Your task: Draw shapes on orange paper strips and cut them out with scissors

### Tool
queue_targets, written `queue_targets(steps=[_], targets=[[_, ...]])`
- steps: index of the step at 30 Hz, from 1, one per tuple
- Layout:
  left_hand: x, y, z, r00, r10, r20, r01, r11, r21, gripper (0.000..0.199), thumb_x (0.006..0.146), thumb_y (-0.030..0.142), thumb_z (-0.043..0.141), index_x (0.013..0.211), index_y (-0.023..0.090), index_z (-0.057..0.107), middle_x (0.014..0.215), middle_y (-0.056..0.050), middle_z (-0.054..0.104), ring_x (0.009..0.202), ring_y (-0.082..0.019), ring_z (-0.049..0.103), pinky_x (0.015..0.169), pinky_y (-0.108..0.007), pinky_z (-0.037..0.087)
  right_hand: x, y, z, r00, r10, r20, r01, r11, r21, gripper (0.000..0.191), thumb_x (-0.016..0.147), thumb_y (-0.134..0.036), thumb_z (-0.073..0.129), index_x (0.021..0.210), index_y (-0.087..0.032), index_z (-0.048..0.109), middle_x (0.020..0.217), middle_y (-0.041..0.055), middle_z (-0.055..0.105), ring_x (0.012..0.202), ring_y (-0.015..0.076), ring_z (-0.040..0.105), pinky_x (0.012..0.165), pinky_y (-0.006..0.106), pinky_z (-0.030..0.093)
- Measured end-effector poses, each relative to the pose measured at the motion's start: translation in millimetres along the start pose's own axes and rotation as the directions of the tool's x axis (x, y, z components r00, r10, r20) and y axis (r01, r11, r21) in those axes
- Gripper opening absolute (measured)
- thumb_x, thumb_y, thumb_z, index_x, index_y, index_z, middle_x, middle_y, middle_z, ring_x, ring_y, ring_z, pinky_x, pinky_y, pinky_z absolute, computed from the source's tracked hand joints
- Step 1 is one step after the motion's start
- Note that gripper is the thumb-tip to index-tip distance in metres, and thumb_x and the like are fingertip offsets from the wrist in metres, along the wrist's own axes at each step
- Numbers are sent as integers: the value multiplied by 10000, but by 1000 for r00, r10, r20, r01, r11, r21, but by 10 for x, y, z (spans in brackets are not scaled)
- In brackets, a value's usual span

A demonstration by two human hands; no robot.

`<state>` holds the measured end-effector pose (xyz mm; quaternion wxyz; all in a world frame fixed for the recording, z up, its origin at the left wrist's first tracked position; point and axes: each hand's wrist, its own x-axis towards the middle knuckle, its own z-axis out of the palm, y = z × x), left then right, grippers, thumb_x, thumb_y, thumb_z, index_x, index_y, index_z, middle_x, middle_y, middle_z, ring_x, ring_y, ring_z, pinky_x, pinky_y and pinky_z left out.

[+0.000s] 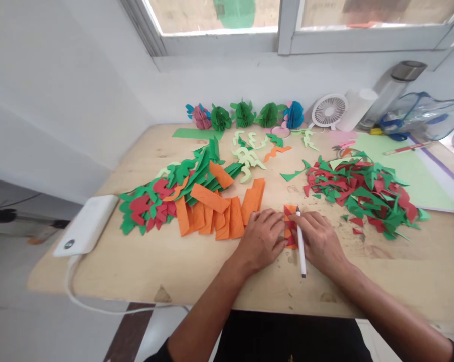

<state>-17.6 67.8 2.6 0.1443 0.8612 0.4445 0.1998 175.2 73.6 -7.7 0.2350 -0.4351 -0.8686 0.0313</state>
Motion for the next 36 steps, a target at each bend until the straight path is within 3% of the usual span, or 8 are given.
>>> queue_targets(steps=[6, 14, 23, 36], targets=[[2, -13, 15, 1000, -3, 2, 3, 1000, -6, 199, 879, 305, 553, 1020, 179, 615, 1280, -89, 615, 1220, -270, 478, 994, -456, 370, 9, 9, 7, 1000, 5, -1, -4, 1000, 30, 367, 874, -111, 479, 1216, -179, 596, 974, 114, 682, 959, 288, 558, 796, 417, 433], [0, -22, 17, 1000, -16, 27, 16, 999, -28, 225, 872, 307, 571, 1050, 174, 610, 1323, -83, 593, 1252, -276, 463, 1002, -462, 361, 50, 58, 19, 992, 127, -8, -123, 975, 183, 302, 846, -115, 520, 1116, -210, 618, 973, 94, 699, 916, 266, 598, 778, 393, 465], [-3, -41, 50, 998, -64, 4, 64, 993, -103, 431, 826, 292, 626, 1228, 173, 523, 1292, -99, 611, 1252, -267, 485, 1029, -450, 351, 30, 30, 41, 994, 112, -9, -110, 990, 90, 345, 821, -76, 499, 1111, -199, 640, 982, 108, 690, 935, 275, 576, 770, 389, 431], [-15, -46, 78, 998, -55, -14, 54, 997, -62, 246, 851, 299, 592, 1069, 189, 623, 1263, -94, 628, 1257, -263, 495, 1046, -447, 354, 36, 28, 33, 993, 119, -28, -114, 986, 120, 380, 838, -92, 491, 1173, -201, 632, 971, 107, 690, 934, 279, 572, 758, 390, 424]])
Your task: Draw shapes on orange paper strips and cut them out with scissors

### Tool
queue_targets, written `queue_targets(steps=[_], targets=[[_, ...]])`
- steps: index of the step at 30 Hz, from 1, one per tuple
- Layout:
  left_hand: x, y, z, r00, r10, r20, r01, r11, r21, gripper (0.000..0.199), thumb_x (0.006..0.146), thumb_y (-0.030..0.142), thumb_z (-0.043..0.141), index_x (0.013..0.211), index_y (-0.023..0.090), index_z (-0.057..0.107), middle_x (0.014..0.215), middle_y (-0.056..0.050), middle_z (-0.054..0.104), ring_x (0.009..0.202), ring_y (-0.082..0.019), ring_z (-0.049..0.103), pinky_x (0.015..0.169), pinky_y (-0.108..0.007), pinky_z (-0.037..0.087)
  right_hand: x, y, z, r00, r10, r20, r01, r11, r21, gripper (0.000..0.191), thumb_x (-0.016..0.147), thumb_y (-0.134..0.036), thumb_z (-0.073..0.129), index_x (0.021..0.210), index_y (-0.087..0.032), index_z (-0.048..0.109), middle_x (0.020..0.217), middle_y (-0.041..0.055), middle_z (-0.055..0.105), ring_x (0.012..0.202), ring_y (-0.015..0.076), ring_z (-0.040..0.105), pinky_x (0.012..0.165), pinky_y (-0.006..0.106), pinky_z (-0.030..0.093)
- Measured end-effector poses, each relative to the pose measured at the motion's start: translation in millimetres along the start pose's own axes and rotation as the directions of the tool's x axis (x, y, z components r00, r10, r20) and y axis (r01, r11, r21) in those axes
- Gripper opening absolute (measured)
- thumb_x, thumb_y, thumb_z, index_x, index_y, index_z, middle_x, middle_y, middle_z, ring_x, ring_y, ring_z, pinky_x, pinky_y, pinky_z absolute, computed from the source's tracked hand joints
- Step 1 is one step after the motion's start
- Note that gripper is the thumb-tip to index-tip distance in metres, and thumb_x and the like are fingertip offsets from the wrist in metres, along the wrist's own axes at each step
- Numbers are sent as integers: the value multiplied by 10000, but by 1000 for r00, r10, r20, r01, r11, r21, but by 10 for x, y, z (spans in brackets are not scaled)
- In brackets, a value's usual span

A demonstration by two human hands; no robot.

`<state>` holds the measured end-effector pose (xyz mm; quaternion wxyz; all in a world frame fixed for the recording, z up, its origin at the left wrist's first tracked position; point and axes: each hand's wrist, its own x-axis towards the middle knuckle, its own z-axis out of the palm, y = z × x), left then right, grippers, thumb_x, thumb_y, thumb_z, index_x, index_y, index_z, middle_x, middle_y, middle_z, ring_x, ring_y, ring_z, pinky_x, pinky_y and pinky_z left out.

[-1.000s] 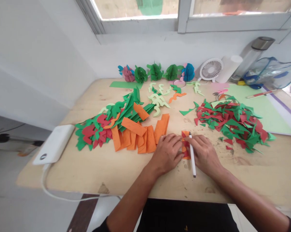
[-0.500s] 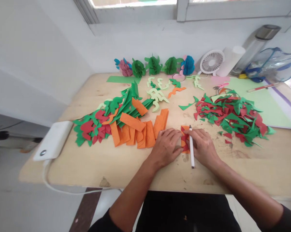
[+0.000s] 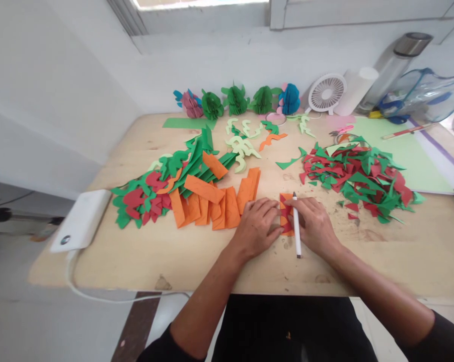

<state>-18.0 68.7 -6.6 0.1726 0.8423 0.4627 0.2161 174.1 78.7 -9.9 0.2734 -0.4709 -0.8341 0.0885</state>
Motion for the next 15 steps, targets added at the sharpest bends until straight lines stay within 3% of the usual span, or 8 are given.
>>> queue_targets(steps=[15], targets=[[-18, -3, 3, 998, 60, -19, -58, 994, 88, 217, 884, 317, 555, 1022, 174, 643, 1226, -95, 651, 1237, -255, 512, 1017, -432, 377, 7, -17, -7, 1000, 20, -5, -20, 1000, 23, 327, 848, -100, 494, 1123, -205, 636, 950, 101, 694, 942, 277, 581, 755, 385, 424]])
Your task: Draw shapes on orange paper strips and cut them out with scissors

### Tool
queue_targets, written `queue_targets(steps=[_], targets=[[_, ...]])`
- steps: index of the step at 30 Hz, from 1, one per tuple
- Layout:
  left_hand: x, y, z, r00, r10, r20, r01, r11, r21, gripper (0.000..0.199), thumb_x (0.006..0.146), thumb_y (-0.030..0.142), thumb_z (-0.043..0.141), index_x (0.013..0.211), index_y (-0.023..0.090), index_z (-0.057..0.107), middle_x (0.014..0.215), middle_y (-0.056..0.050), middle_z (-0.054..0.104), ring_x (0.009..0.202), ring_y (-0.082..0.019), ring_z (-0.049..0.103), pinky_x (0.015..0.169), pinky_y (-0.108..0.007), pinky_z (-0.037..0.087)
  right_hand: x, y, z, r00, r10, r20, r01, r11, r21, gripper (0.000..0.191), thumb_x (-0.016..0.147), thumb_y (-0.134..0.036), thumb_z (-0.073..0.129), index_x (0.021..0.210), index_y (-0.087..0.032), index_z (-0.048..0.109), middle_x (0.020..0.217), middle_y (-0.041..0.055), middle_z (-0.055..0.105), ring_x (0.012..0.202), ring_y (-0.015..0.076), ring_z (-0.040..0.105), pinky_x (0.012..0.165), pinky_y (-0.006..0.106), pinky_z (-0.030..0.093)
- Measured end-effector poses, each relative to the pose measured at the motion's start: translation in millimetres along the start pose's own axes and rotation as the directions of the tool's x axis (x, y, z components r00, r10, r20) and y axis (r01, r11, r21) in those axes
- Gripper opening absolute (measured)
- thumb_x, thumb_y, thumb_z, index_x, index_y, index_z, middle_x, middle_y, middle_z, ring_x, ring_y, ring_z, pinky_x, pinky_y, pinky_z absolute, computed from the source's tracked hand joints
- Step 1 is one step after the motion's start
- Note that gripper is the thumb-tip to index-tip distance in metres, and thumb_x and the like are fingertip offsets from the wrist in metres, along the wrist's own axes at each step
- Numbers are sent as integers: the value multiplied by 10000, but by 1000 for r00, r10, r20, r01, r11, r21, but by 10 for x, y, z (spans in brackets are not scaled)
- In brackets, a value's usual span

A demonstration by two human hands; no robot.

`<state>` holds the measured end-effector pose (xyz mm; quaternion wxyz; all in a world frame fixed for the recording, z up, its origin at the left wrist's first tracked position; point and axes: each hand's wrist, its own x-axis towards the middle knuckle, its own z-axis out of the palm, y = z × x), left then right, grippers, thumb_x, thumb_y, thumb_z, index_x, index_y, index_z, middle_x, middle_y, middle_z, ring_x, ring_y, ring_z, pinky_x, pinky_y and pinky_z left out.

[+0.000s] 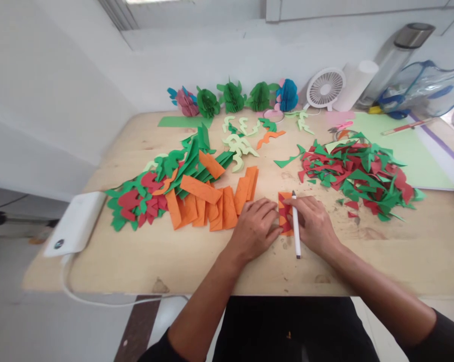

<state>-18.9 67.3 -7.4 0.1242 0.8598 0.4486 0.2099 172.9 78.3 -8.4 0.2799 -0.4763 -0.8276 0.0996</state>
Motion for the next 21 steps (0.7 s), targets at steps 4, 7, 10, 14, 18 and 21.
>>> queue_targets(steps=[4, 7, 10, 14, 18, 21], targets=[[-3, -5, 8, 1000, 12, -15, -12, 1000, 1, 214, 895, 316, 544, 1012, 167, 642, 1218, -85, 663, 1238, -255, 509, 995, -436, 381, -1, 5, 8, 1000, 13, -10, -12, 1000, 21, 298, 853, -120, 506, 1101, -212, 642, 967, 101, 697, 947, 274, 587, 764, 388, 435], [-1, -5, 3, 1000, 2, 5, -2, 1000, -1, 220, 896, 322, 545, 1026, 174, 643, 1226, -84, 661, 1235, -255, 509, 997, -439, 380, -2, 9, 10, 1000, 20, -12, -20, 999, 30, 307, 853, -120, 508, 1109, -219, 646, 968, 100, 700, 951, 276, 592, 773, 397, 440], [4, -1, -11, 1000, -6, 24, 6, 1000, -12, 221, 897, 325, 540, 1026, 180, 645, 1234, -88, 657, 1236, -261, 509, 1004, -445, 377, 3, 8, 10, 1000, 25, -6, -25, 999, 37, 309, 851, -116, 508, 1109, -210, 649, 968, 104, 703, 954, 280, 595, 777, 405, 442], [8, 3, -22, 999, -12, 30, 12, 1000, -8, 216, 883, 307, 556, 1032, 181, 648, 1223, -92, 659, 1233, -262, 510, 1008, -447, 383, 9, 11, 16, 999, 32, 4, -32, 999, 37, 339, 843, -114, 510, 1133, -221, 650, 964, 100, 702, 947, 279, 598, 768, 401, 441], [7, 2, -20, 1000, -8, 28, 8, 1000, -3, 214, 871, 296, 570, 1038, 187, 649, 1224, -87, 656, 1234, -259, 505, 1007, -446, 388, 10, 14, 23, 999, 38, 4, -38, 999, 36, 338, 840, -115, 515, 1131, -225, 649, 966, 96, 702, 933, 271, 601, 758, 390, 439], [8, 1, -22, 1000, -6, 28, 7, 1000, -12, 214, 877, 304, 565, 1034, 182, 645, 1230, -83, 656, 1235, -258, 503, 1006, -442, 385, 9, 14, 24, 999, 38, 0, -38, 999, 35, 309, 845, -118, 514, 1104, -218, 650, 982, 97, 704, 943, 270, 602, 763, 389, 438]])
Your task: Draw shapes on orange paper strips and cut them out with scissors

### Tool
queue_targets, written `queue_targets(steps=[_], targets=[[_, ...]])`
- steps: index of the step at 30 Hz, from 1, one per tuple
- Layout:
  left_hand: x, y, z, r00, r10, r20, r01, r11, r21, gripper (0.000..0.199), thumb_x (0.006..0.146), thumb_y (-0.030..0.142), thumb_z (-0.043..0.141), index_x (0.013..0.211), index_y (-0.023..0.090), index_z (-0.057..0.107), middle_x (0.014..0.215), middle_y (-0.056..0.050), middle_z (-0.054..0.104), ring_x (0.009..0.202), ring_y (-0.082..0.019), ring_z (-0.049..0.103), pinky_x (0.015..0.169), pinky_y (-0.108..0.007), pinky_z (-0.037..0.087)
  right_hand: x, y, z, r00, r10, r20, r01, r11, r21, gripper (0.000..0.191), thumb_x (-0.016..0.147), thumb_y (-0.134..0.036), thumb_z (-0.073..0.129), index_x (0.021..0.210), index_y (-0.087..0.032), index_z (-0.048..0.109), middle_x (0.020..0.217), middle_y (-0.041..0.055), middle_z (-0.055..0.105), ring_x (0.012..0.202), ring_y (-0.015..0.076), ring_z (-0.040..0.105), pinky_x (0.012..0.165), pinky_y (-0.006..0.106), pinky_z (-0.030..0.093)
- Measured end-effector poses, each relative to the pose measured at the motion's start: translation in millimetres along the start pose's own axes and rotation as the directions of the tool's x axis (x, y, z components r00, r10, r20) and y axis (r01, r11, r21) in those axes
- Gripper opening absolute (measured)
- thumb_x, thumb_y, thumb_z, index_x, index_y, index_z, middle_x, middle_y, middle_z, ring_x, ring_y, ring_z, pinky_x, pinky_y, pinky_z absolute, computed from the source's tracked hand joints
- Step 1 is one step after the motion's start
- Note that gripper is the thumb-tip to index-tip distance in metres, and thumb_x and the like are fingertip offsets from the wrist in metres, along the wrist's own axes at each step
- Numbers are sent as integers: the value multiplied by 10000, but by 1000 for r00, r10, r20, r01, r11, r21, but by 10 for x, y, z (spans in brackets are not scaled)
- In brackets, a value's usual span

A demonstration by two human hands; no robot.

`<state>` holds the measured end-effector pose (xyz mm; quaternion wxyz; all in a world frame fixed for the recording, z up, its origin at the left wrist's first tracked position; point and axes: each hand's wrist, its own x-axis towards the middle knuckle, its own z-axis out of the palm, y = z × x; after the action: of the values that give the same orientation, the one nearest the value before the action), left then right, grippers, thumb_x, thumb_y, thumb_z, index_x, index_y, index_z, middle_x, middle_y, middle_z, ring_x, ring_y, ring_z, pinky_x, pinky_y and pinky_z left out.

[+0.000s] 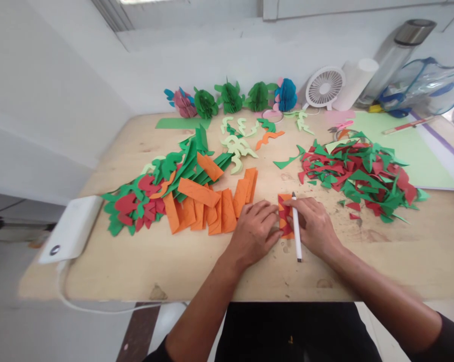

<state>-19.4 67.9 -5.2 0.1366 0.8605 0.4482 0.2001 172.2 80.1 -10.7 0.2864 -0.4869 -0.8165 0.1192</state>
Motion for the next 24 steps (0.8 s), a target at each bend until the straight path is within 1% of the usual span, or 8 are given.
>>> queue_targets(steps=[3, 8, 13, 18, 24], targets=[[1, 2, -5, 1000, 1, 3, -1, 1000, -4, 222, 878, 310, 567, 1037, 173, 641, 1236, -85, 652, 1241, -258, 498, 1010, -445, 382, -1, 2, 0, 1000, -7, -3, 7, 1000, -5, 305, 842, -110, 515, 1095, -211, 651, 970, 100, 705, 943, 273, 602, 766, 392, 438], [1, 6, -9, 1000, -12, 6, 12, 1000, -16, 248, 873, 305, 565, 1080, 190, 637, 1242, -96, 645, 1246, -265, 498, 1018, -455, 381, -5, 5, 3, 1000, -16, 6, 17, 999, -31, 344, 830, -97, 511, 1119, -220, 653, 942, 94, 699, 931, 272, 600, 747, 385, 435], [5, 3, -10, 1000, -9, 3, 9, 1000, 4, 268, 861, 309, 576, 1096, 188, 623, 1310, -107, 603, 1258, -265, 487, 1018, -455, 388, -7, -3, 4, 1000, -23, -3, 23, 999, -31, 369, 820, -85, 503, 1130, -222, 649, 937, 92, 699, 916, 272, 598, 735, 384, 431], [27, 13, -34, 999, -7, 47, 6, 1000, 18, 248, 873, 303, 565, 1087, 187, 613, 1378, -88, 563, 1257, -272, 470, 1007, -455, 375, -1, -16, -5, 1000, -26, -4, 26, 999, -31, 345, 825, -78, 495, 1105, -212, 645, 936, 95, 700, 913, 276, 593, 729, 384, 429], [54, 28, -64, 995, -20, 94, 19, 1000, 11, 224, 877, 308, 566, 1058, 185, 615, 1344, -85, 586, 1253, -276, 458, 1002, -467, 367, 0, -14, -7, 1000, -31, 2, 31, 999, -20, 415, 816, -68, 505, 1174, -236, 632, 944, 87, 697, 916, 272, 594, 745, 384, 432]])
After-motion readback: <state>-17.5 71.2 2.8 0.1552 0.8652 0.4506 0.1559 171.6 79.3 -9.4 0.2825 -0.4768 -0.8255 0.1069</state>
